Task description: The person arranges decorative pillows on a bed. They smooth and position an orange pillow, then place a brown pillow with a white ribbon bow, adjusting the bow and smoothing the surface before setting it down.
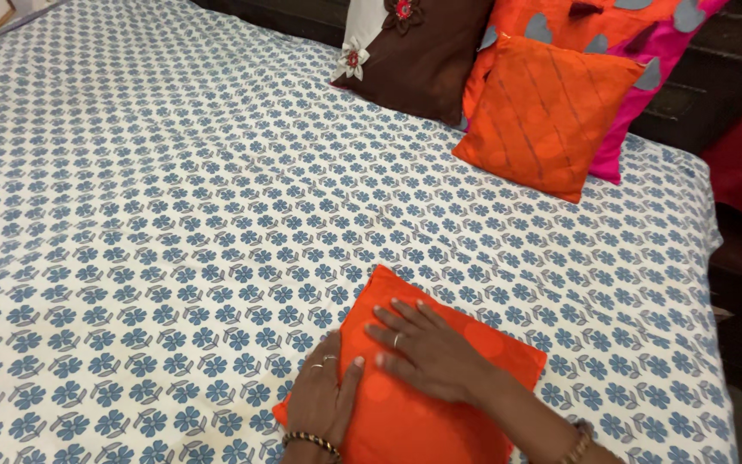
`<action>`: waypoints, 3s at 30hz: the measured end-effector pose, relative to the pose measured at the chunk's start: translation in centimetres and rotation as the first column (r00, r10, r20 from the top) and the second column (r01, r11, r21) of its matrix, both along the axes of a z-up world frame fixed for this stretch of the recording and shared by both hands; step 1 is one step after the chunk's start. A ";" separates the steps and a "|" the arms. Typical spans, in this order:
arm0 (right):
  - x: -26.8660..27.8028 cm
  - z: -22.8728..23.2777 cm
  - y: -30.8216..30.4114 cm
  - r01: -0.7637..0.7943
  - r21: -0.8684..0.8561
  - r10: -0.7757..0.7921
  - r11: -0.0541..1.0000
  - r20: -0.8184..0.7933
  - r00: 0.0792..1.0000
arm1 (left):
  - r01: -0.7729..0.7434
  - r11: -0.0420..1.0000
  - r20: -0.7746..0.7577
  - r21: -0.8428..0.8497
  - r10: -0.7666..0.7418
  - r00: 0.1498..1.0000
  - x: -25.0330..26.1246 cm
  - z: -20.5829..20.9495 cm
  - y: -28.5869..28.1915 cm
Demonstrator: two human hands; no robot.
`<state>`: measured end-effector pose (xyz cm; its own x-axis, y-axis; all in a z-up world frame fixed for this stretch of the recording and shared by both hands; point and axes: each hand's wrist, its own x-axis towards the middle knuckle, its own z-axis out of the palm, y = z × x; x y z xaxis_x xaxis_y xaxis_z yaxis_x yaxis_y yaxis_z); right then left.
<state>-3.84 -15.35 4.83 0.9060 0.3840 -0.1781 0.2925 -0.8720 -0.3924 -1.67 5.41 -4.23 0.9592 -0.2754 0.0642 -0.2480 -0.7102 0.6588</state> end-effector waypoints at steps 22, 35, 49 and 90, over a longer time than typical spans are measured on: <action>4.5 -1.2 -3.8 0.672 0.071 -0.632 0.737 -0.282 0.722 | -0.118 0.939 -0.533 0.324 0.284 0.797 2.0 2.4 5.0; -4.2 1.7 -9.2 0.951 0.275 -0.698 0.142 -0.653 0.293 | -0.174 0.983 0.272 -0.061 0.184 0.945 6.2 14.9 -7.9; -7.6 -4.1 -5.0 0.557 0.263 -0.615 0.788 0.303 0.728 | -0.017 0.982 0.414 0.191 -0.065 0.908 -8.4 2.2 -12.3; -8.7 -1.6 4.5 0.157 -0.104 -0.121 0.982 0.285 0.951 | -0.459 0.889 -0.336 0.005 0.434 0.836 -3.4 -3.6 3.0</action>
